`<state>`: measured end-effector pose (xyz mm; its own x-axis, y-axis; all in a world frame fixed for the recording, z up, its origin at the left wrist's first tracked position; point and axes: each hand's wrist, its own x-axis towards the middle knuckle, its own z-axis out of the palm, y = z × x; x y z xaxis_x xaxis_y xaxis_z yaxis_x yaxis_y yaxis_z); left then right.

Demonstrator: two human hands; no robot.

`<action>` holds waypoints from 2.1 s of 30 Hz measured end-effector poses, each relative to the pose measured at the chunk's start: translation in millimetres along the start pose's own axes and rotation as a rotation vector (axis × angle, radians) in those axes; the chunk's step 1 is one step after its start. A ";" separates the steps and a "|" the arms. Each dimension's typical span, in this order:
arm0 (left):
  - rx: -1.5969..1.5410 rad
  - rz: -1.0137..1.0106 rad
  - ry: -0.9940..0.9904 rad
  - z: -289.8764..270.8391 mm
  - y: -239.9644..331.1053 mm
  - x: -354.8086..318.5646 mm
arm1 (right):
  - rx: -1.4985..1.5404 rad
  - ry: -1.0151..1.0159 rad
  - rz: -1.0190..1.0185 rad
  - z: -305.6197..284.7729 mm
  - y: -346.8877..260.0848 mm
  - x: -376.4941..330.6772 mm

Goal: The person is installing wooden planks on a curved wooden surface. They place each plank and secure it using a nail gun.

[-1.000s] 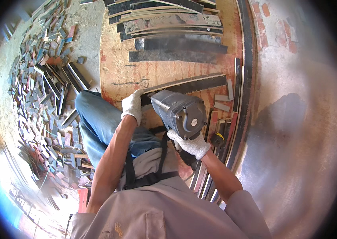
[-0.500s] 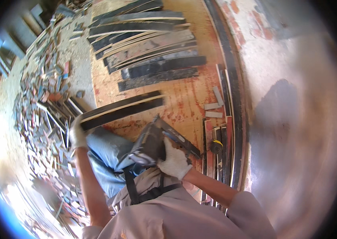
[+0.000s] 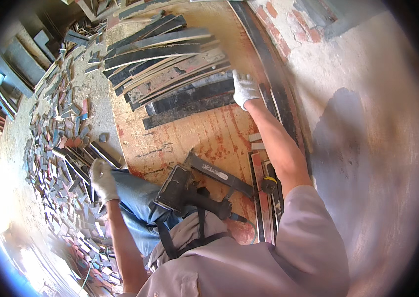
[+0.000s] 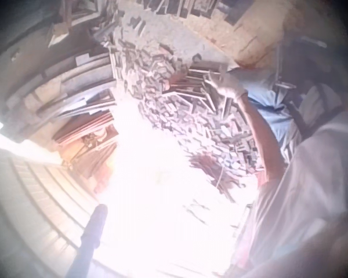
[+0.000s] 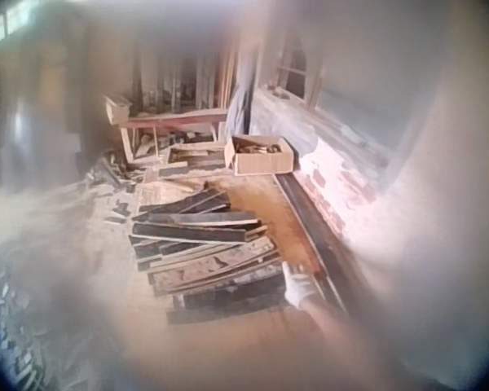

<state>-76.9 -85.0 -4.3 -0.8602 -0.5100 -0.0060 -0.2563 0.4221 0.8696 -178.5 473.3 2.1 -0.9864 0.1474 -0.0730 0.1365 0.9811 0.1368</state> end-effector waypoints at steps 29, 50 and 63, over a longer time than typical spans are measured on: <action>-0.170 0.152 -0.426 39.5 6.0 -29.6 | 1.126 0.198 -0.094 18.0 -68.5 -138.1; 0.123 0.180 -0.373 46.5 0.1 -34.3 | 0.358 0.229 -0.308 -1.6 -15.8 -65.2; 0.069 -0.097 -0.160 53.4 7.0 -40.7 | 1.568 0.054 0.073 -35.8 -35.9 -125.8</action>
<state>-67.3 -21.3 -24.3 -0.8878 -0.4271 -0.1714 -0.3662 0.4298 0.8253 -62.6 415.1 41.7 -0.9710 0.2275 -0.0735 0.1038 0.1244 -0.9868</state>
